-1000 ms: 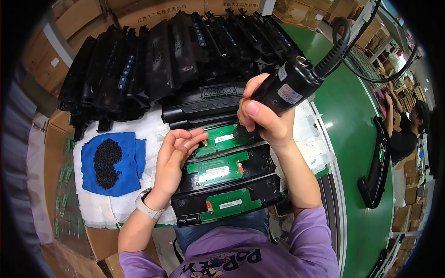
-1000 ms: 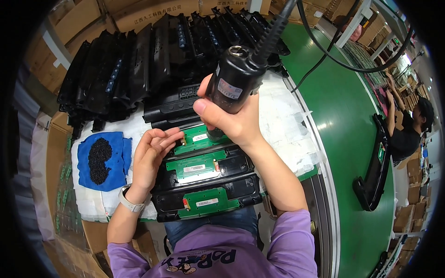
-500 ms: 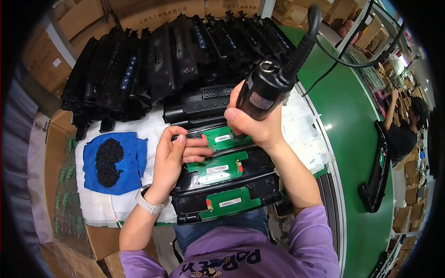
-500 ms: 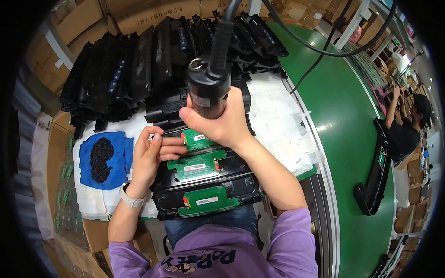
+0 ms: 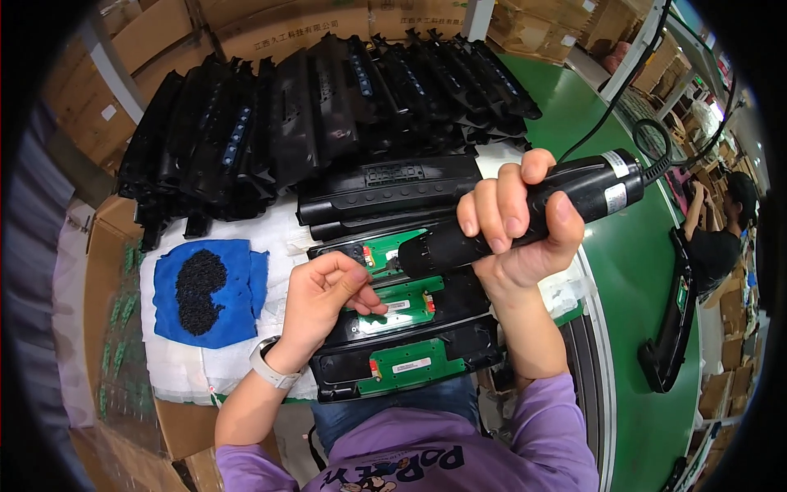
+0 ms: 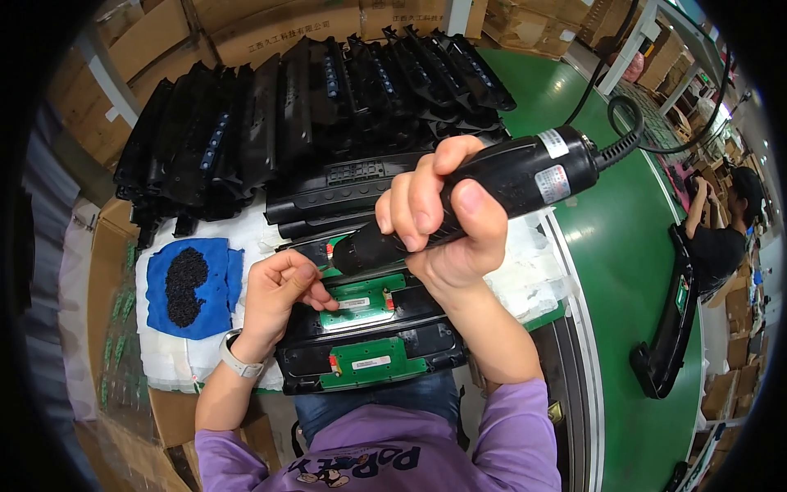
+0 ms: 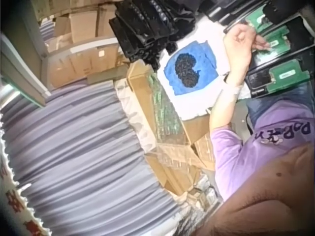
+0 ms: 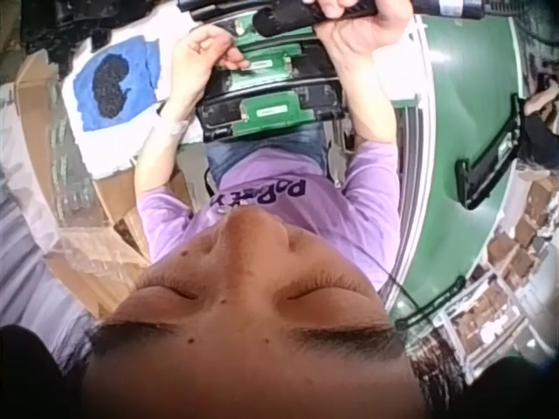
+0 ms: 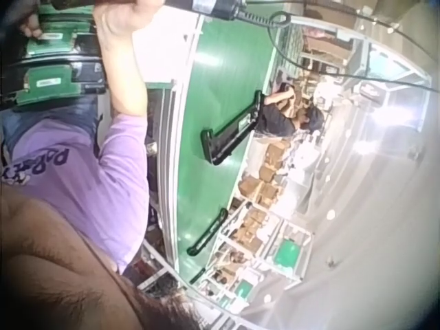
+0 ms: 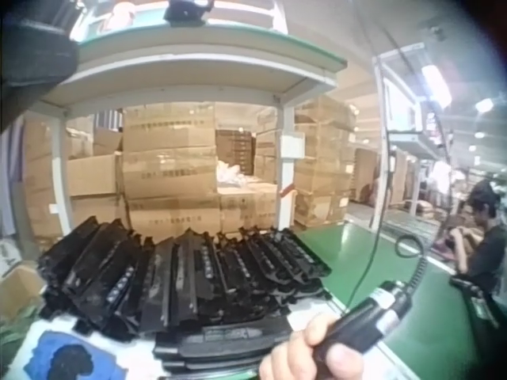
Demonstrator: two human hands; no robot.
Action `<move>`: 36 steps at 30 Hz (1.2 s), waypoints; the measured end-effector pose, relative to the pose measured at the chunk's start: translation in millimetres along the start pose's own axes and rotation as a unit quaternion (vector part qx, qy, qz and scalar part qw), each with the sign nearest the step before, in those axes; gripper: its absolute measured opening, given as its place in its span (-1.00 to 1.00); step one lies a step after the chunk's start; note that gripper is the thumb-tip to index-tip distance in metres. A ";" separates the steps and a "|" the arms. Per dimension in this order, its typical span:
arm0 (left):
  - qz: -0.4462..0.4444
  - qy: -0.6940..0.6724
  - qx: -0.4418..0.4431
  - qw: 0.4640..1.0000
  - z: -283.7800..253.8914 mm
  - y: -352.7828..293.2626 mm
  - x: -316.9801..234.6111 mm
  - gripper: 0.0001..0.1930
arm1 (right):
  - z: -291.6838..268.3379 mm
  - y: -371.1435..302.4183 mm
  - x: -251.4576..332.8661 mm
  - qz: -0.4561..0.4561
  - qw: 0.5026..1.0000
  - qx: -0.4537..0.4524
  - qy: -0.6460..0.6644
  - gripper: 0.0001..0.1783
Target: The recorder is seen assembling printer toner cartridges by installing circuit boards and securing them with an electric screwdriver.
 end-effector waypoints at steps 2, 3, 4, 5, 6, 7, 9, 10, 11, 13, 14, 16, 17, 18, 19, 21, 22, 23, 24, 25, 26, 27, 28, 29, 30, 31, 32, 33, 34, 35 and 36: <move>0.001 0.008 0.004 1.000 -2.6 -0.5 1.6 -0.83 | -2.2 -1.0 -1.9 0.002 1.000 -0.005 0.003 -0.70; 0.002 0.015 0.011 1.000 -2.9 -0.8 1.8 -0.85 | -3.1 -1.4 -3.1 0.002 1.000 -0.009 0.002 -0.70; 0.001 0.017 0.009 1.000 -2.6 -0.9 2.5 -0.85 | -3.1 -2.1 -3.9 0.002 1.000 -0.010 0.004 -0.70; 0.014 0.021 0.007 1.000 -1.2 -0.7 1.3 -0.86 | -2.9 -2.7 -4.9 0.005 1.000 -0.012 0.004 -0.69; 0.028 0.025 0.005 0.999 -0.5 -0.9 -0.1 -0.86 | -2.7 -3.1 -5.9 0.008 1.000 -0.014 0.003 -0.69; 0.027 0.026 0.005 0.999 -0.4 -0.7 0.6 -0.86 | -2.8 -3.7 -6.3 0.008 1.000 -0.015 0.004 -0.69; 0.040 0.035 0.009 0.999 0.1 -1.0 -0.4 -0.90 | -1.6 -4.5 -8.6 0.016 1.000 -0.010 0.005 -0.69; 0.039 0.035 0.009 0.999 0.0 -1.0 -0.3 -0.90 | -1.7 -4.8 -9.0 0.016 1.000 -0.011 0.006 -0.69; 0.036 0.036 0.009 0.999 -0.4 -1.1 0.2 -0.92 | -1.3 -5.0 -9.9 0.019 1.000 -0.009 0.004 -0.69; 0.033 0.037 0.009 0.999 -1.0 -0.8 0.2 -0.93 | -1.5 -5.5 -10.8 0.022 1.000 -0.007 0.002 -0.70; 0.031 0.052 0.015 0.998 -0.5 -0.1 -0.3 -0.91 | -1.5 -5.6 -10.9 0.021 1.000 -0.003 0.001 -0.70; 0.030 0.067 0.021 0.997 0.4 0.7 -0.2 -0.89 | -1.2 -5.5 -10.3 0.020 1.000 0.001 0.000 -0.71; 0.026 0.059 0.023 0.998 0.7 1.1 0.8 -0.90 | 0.0 -5.3 -10.1 0.021 1.000 0.007 0.000 -0.71; 0.023 0.051 0.026 0.998 1.4 1.5 1.7 -0.91 | 1.3 -5.1 -9.7 0.023 1.000 0.013 -0.001 -0.72; 0.022 0.052 0.026 0.998 1.9 1.2 2.3 -0.91 | 2.5 -5.4 -9.9 0.022 1.000 0.013 -0.001 -0.72; 0.019 0.004 0.020 1.000 2.6 -0.3 3.7 -0.98 | 2.8 -6.0 -11.8 0.027 1.000 -0.012 -0.011 -0.74; 0.020 0.005 0.021 1.000 1.8 -0.6 4.8 -0.98 | 3.6 -5.3 -12.9 0.025 1.000 -0.012 -0.011 -0.74; 0.028 0.025 0.017 0.999 -0.7 -0.9 5.6 -0.94 | 0.1 -3.9 -16.8 0.037 0.999 -0.038 -0.004 -0.74; 0.037 0.045 0.012 0.998 -2.5 -1.9 4.2 -0.87 | -2.5 -1.7 -20.6 0.048 0.997 -0.063 0.003 -0.72; 0.037 0.045 0.015 0.998 -0.6 -1.3 1.6 -0.87 | -5.9 1.7 -24.6 0.074 0.993 -0.088 0.016 -0.76; 0.103 0.110 0.002 0.989 1.1 -2.9 -12.9 -0.76 | -8.1 8.4 -28.1 0.098 0.991 -0.081 -0.029 -0.78; 0.168 0.175 -0.013 0.970 3.6 -6.2 -28.8 -0.65 | -11.0 16.1 -32.5 0.122 0.987 -0.073 -0.075 -0.79; 0.178 0.276 -0.001 0.945 -1.9 -6.1 -42.5 -0.46 | -15.3 22.7 -31.7 0.133 0.978 -0.064 -0.145 -0.79; 0.198 0.349 -0.051 0.914 -9.4 -10.2 -59.0 -0.51 | -17.8 27.2 -31.8 0.130 0.969 -0.063 -0.200 -0.77; 0.241 0.471 -0.108 0.842 -21.4 -18.0 -73.0 -0.57 | -20.4 30.0 -34.0 0.138 0.960 -0.048 -0.237 -0.76; 0.269 0.552 -0.177 0.769 -36.8 -26.6 -83.7 -0.65 | -24.2 30.7 -38.2 0.147 0.950 -0.032 -0.272 -0.75; 0.288 0.618 -0.219 0.698 -50.7 -34.1 -92.4 -0.70 | -30.2 29.9 -40.5 0.153 0.943 -0.036 -0.293 -0.77; 0.274 0.671 -0.275 0.632 -68.0 -46.2 -100.5 -0.72 | -29.5 30.5 -45.0 0.154 0.944 -0.026 -0.290 -0.78; 0.221 0.724 -0.327 0.566 -88.7 -56.9 -105.0 -0.71 | -29.9 30.5 -49.9 0.152 0.945 -0.020 -0.288 -0.77; 0.155 0.768 -0.351 0.513 -116.1 -65.5 -101.5 -0.67 | -30.7 30.0 -54.4 0.150 0.946 -0.017 -0.288 -0.77; 0.089 0.793 -0.358 0.485 -139.5 -76.6 -99.6 -0.64 | -29.6 30.9 -56.8 0.151 0.946 -0.017 -0.287 -0.77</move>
Point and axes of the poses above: each hand's wrist, its own y-axis towards the middle knuckle, its own z-axis out of the palm, x = y × z, the point moved 7 cm from there along y, towards the middle knuckle, and after that the axes turned 2 degrees about -y, right-handed, at the moved point
